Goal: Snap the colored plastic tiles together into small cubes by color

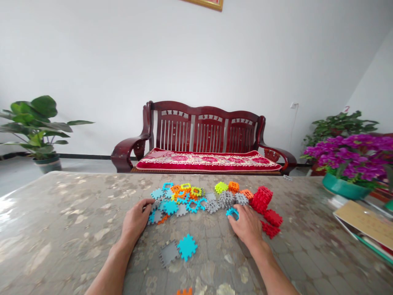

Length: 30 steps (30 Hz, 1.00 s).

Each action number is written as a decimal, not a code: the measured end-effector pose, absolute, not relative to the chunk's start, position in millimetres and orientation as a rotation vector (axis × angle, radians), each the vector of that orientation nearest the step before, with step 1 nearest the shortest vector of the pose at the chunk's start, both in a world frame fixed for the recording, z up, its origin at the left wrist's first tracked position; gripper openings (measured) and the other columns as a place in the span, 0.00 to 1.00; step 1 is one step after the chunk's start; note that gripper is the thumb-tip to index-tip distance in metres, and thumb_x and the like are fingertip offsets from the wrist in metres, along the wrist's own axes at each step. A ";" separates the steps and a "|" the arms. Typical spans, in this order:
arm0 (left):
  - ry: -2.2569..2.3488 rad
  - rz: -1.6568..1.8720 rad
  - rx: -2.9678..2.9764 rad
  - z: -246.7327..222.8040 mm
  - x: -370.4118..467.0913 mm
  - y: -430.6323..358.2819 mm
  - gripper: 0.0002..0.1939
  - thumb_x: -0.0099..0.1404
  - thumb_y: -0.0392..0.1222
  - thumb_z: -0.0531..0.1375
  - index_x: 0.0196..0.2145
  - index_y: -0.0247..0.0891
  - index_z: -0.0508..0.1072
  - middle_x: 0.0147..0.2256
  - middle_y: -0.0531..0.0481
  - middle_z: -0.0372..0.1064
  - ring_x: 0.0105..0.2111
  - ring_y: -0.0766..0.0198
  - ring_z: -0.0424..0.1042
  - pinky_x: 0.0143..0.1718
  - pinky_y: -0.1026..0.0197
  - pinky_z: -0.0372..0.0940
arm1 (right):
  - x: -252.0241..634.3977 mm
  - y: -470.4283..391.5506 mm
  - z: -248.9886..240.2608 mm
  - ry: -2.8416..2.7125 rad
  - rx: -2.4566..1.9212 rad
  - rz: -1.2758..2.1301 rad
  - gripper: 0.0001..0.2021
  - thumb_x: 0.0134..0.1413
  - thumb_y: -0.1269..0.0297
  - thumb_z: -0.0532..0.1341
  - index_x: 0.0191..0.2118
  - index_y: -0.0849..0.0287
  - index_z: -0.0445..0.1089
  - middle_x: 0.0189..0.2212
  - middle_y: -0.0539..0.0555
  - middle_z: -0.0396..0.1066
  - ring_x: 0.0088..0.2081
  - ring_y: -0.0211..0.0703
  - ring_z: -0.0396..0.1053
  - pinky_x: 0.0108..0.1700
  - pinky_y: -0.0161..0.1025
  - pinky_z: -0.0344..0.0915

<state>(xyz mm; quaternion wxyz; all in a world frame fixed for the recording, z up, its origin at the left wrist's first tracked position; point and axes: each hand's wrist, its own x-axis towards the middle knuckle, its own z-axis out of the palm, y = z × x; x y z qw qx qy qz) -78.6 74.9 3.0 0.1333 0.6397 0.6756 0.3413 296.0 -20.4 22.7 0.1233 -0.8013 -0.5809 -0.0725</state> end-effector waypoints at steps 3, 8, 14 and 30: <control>1.964 0.976 1.866 2.2 -78.7 75.5 0.16 0.62 0.44 0.53 0.41 0.45 0.79 0.41 0.52 0.80 0.41 0.59 0.77 0.41 0.64 0.67 | 296.3 -20.4 22.1 -1.695 -2.335 -0.208 0.16 0.57 0.57 0.60 0.50 0.54 0.72 0.45 0.57 0.74 0.47 0.50 0.69 0.46 0.39 0.61; 1.958 0.953 1.886 0.4 -78.9 76.2 0.17 0.63 0.44 0.52 0.41 0.45 0.79 0.43 0.50 0.79 0.43 0.58 0.76 0.44 0.62 0.67 | 296.9 -20.2 20.6 -1.706 -2.336 -0.223 0.17 0.57 0.57 0.60 0.50 0.54 0.72 0.45 0.57 0.74 0.48 0.51 0.69 0.47 0.40 0.61; 1.965 0.961 1.911 3.4 -77.4 74.6 0.16 0.62 0.43 0.52 0.40 0.45 0.79 0.43 0.51 0.79 0.43 0.60 0.76 0.44 0.63 0.67 | 296.3 -18.7 19.0 -1.720 -2.334 -0.234 0.16 0.57 0.58 0.60 0.50 0.54 0.72 0.45 0.57 0.74 0.48 0.50 0.69 0.48 0.39 0.61; 1.977 0.920 1.928 1.5 -78.6 76.4 0.17 0.63 0.44 0.51 0.41 0.44 0.79 0.45 0.50 0.79 0.44 0.59 0.76 0.45 0.63 0.67 | 294.7 -18.4 17.1 -1.764 -2.295 -0.221 0.14 0.58 0.58 0.61 0.49 0.52 0.72 0.44 0.53 0.77 0.47 0.47 0.72 0.45 0.37 0.61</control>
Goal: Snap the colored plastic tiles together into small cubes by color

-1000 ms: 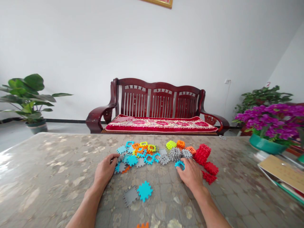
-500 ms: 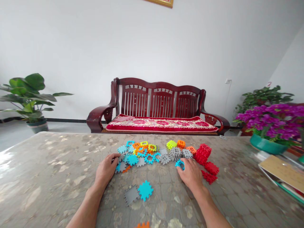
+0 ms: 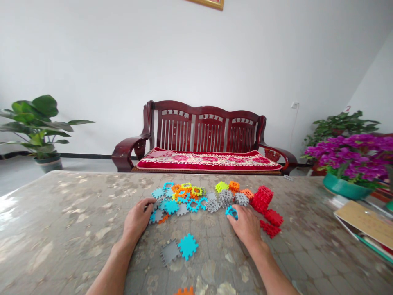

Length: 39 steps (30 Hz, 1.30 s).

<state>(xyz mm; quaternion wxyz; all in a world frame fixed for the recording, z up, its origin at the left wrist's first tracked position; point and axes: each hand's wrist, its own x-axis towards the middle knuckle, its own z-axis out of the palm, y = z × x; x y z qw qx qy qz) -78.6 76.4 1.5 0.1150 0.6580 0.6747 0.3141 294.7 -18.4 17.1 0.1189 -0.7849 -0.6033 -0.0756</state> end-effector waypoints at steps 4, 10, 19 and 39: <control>1.973 0.931 1.932 2.5 -78.0 75.7 0.17 0.63 0.44 0.52 0.41 0.45 0.79 0.44 0.50 0.79 0.44 0.59 0.76 0.44 0.63 0.67 | 293.8 -19.4 18.9 -1.768 -2.310 -0.228 0.17 0.56 0.57 0.62 0.51 0.52 0.72 0.45 0.54 0.77 0.47 0.48 0.71 0.46 0.38 0.61; 1.959 0.924 1.928 -0.2 -78.7 76.6 0.17 0.63 0.44 0.51 0.42 0.44 0.78 0.45 0.50 0.78 0.45 0.59 0.75 0.47 0.62 0.66 | 292.3 -18.9 16.6 -1.733 -2.212 -0.311 0.15 0.56 0.61 0.62 0.50 0.52 0.73 0.41 0.54 0.78 0.43 0.48 0.73 0.41 0.38 0.61; 1.962 0.924 1.927 0.8 -79.1 77.0 0.17 0.62 0.44 0.51 0.41 0.45 0.79 0.44 0.51 0.78 0.44 0.60 0.76 0.46 0.63 0.66 | 289.8 -17.1 4.9 -1.759 -1.943 -0.316 0.12 0.58 0.70 0.56 0.43 0.54 0.74 0.39 0.52 0.79 0.41 0.45 0.74 0.41 0.37 0.62; 1.937 0.942 1.919 -1.2 -78.3 76.3 0.18 0.63 0.45 0.50 0.42 0.44 0.77 0.45 0.50 0.78 0.44 0.60 0.75 0.45 0.63 0.66 | 244.0 -35.9 27.4 -2.201 -1.454 0.675 0.33 0.35 0.56 0.73 0.53 0.49 0.70 0.45 0.50 0.72 0.40 0.43 0.68 0.42 0.38 0.64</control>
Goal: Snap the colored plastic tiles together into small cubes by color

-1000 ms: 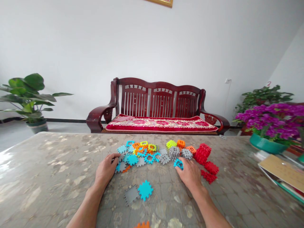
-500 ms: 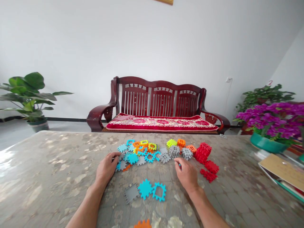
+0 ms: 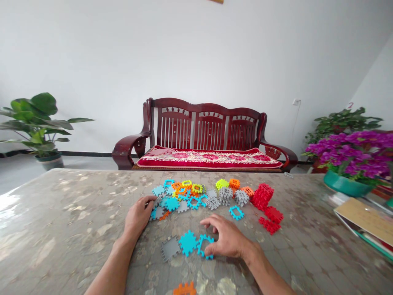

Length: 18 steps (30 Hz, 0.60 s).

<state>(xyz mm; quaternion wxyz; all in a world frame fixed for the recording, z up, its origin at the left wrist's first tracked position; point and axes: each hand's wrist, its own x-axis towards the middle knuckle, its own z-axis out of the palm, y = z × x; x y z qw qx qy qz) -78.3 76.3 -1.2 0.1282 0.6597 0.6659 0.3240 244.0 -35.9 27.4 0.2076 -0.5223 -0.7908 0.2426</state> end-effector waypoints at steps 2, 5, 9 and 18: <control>1.934 0.953 1.925 -1.5 -78.2 76.3 0.17 0.63 0.45 0.50 0.42 0.44 0.77 0.45 0.50 0.78 0.44 0.60 0.75 0.45 0.63 0.66 | 238.5 -40.7 30.0 -2.346 -1.435 0.636 0.41 0.31 0.54 0.74 0.58 0.47 0.66 0.50 0.51 0.69 0.49 0.49 0.66 0.50 0.42 0.63; 1.936 0.945 1.932 -1.8 -78.4 76.7 0.17 0.63 0.44 0.50 0.42 0.44 0.77 0.45 0.50 0.78 0.44 0.60 0.75 0.45 0.63 0.66 | 236.3 -44.0 31.9 -2.437 -1.432 0.581 0.40 0.34 0.57 0.72 0.59 0.48 0.64 0.52 0.52 0.67 0.53 0.51 0.62 0.55 0.43 0.60; 1.947 0.910 1.924 -1.1 -78.2 76.6 0.18 0.63 0.44 0.50 0.43 0.43 0.77 0.46 0.49 0.77 0.45 0.59 0.75 0.45 0.62 0.66 | 246.8 -38.2 28.9 -2.347 -1.475 0.465 0.30 0.40 0.76 0.58 0.54 0.52 0.68 0.49 0.52 0.71 0.52 0.47 0.64 0.56 0.42 0.58; 1.934 0.961 1.930 -1.9 -78.6 76.0 0.17 0.63 0.44 0.51 0.42 0.44 0.78 0.45 0.50 0.78 0.44 0.60 0.75 0.44 0.63 0.66 | 247.9 -33.3 21.2 -2.060 -1.664 0.212 0.20 0.47 0.66 0.63 0.50 0.54 0.71 0.48 0.55 0.71 0.51 0.50 0.66 0.55 0.44 0.60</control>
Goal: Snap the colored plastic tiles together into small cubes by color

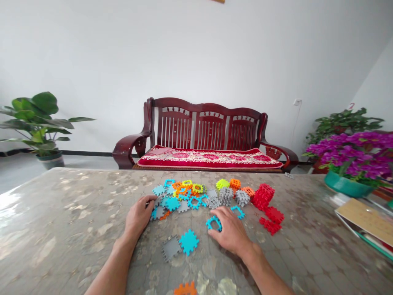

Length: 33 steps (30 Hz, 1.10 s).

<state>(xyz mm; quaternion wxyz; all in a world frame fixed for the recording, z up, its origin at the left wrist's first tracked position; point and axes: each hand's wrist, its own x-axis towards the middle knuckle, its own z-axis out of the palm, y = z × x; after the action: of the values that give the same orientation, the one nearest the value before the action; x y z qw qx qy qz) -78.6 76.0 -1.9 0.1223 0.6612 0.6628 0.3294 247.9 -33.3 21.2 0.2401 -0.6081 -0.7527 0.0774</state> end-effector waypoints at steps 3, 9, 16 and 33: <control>1.934 0.959 1.928 -2.0 -78.7 76.0 0.16 0.63 0.45 0.51 0.41 0.44 0.78 0.44 0.50 0.78 0.43 0.60 0.75 0.44 0.63 0.67 | 242.7 -35.8 20.7 -2.104 -1.715 0.167 0.19 0.48 0.63 0.65 0.49 0.53 0.72 0.46 0.55 0.71 0.50 0.51 0.66 0.54 0.44 0.61; 1.943 0.962 1.939 -1.4 -78.4 76.2 0.16 0.63 0.44 0.51 0.41 0.45 0.78 0.44 0.51 0.78 0.43 0.61 0.75 0.45 0.63 0.67 | 241.4 -35.0 18.4 -2.096 -1.733 0.170 0.19 0.49 0.70 0.62 0.49 0.53 0.73 0.46 0.55 0.74 0.51 0.50 0.67 0.55 0.42 0.60; 1.954 0.934 1.946 -1.7 -78.9 77.1 0.17 0.63 0.44 0.51 0.42 0.44 0.78 0.44 0.51 0.78 0.43 0.60 0.76 0.44 0.63 0.66 | 240.9 -35.1 19.4 -2.065 -1.740 0.158 0.24 0.46 0.72 0.60 0.52 0.54 0.71 0.49 0.56 0.74 0.52 0.52 0.68 0.56 0.43 0.61; 1.958 0.950 1.944 -1.8 -78.4 77.5 0.16 0.63 0.43 0.52 0.41 0.45 0.78 0.44 0.51 0.79 0.43 0.61 0.76 0.44 0.63 0.67 | 277.7 -16.4 12.4 -1.672 -1.747 -0.023 0.25 0.46 0.67 0.59 0.54 0.57 0.68 0.44 0.56 0.74 0.46 0.49 0.70 0.51 0.44 0.66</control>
<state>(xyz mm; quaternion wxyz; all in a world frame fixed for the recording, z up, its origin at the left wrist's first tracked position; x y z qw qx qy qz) -78.4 77.5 -1.8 0.1117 0.6619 0.6669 0.3234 277.7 -16.4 12.4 0.3537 -0.6757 -0.6466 -0.0090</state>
